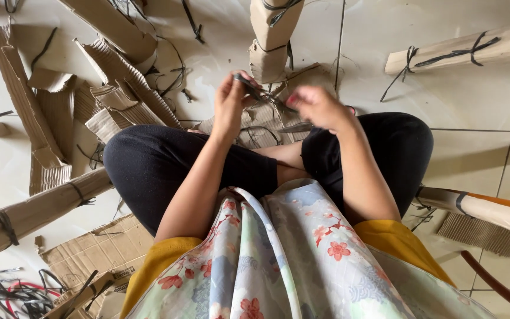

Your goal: Wrapping wooden stool legs with corrugated cardboard and securing them with plastic ties for protection.

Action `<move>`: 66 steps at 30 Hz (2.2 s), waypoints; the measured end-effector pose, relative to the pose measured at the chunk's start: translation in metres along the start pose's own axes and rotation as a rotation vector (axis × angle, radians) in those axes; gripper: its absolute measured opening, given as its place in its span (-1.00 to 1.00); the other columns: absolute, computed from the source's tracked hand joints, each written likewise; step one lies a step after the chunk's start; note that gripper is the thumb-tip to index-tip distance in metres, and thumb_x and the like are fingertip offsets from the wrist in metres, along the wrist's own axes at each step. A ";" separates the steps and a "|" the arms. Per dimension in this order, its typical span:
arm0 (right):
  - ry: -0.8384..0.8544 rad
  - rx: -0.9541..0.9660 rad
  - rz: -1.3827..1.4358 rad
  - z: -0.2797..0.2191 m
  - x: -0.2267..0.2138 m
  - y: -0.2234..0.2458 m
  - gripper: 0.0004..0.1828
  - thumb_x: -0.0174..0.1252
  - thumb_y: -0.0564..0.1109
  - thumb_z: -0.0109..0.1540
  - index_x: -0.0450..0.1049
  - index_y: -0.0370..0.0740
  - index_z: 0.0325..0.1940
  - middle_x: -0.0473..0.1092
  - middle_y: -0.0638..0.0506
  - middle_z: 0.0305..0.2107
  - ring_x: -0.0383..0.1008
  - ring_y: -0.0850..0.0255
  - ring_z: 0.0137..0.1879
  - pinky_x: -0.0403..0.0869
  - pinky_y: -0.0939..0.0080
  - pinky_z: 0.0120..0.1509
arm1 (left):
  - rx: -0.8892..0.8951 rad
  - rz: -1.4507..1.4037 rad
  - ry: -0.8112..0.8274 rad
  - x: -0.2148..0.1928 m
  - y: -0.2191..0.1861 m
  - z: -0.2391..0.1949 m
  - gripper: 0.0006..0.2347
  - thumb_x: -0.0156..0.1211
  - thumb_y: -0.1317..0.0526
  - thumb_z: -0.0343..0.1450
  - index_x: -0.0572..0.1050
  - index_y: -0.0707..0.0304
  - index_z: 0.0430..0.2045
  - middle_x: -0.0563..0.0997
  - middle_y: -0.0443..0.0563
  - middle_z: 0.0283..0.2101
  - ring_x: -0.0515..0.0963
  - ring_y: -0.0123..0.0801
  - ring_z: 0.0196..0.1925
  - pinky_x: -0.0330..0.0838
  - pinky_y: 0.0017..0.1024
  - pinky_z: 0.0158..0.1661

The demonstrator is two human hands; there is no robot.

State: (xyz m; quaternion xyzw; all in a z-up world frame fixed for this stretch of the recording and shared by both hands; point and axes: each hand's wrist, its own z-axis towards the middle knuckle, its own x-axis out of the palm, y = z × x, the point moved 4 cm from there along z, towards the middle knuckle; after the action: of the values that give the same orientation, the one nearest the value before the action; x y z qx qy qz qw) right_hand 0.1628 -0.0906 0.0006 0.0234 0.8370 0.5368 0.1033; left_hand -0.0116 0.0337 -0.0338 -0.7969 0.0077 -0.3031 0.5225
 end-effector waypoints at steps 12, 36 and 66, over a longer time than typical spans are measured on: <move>0.028 0.573 -1.199 0.017 -0.005 -0.040 -0.77 0.12 -0.22 0.22 0.65 -0.33 -0.15 0.59 -0.29 -0.28 0.60 -0.11 -0.24 0.50 -0.01 -0.21 | 0.066 -0.647 -0.052 -0.032 -0.048 -0.006 -0.75 0.06 0.17 0.55 0.38 0.30 0.05 0.63 0.06 -0.27 0.66 -0.34 -0.20 0.63 -0.32 -0.01; -0.243 -0.211 -0.466 0.002 0.032 0.003 -0.58 0.07 -0.07 0.33 0.39 -0.15 0.28 0.50 -0.32 -0.02 0.51 -0.25 0.12 0.42 -0.29 0.24 | 0.025 -0.145 0.348 0.010 -0.059 -0.047 -0.60 -0.03 0.03 0.58 0.47 0.30 0.21 0.59 0.24 0.19 0.59 -0.25 0.26 0.45 -0.50 0.15; -0.670 -0.554 -0.502 0.019 -0.044 0.025 -0.61 0.20 -0.43 0.19 0.41 -0.33 0.10 0.36 -0.01 -0.50 0.32 0.17 -0.46 0.36 0.18 -0.36 | 0.120 0.557 0.004 0.001 0.005 0.017 -0.76 0.05 0.54 0.39 0.57 0.41 -0.13 0.69 0.07 -0.15 0.65 -0.44 -0.16 0.57 -0.58 -0.11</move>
State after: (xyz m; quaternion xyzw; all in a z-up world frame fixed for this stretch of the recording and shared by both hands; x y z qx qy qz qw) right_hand 0.2073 -0.0699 0.0219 -0.0357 0.5635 0.6606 0.4948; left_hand -0.0007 0.0445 -0.0420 -0.7312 0.2094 -0.1496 0.6317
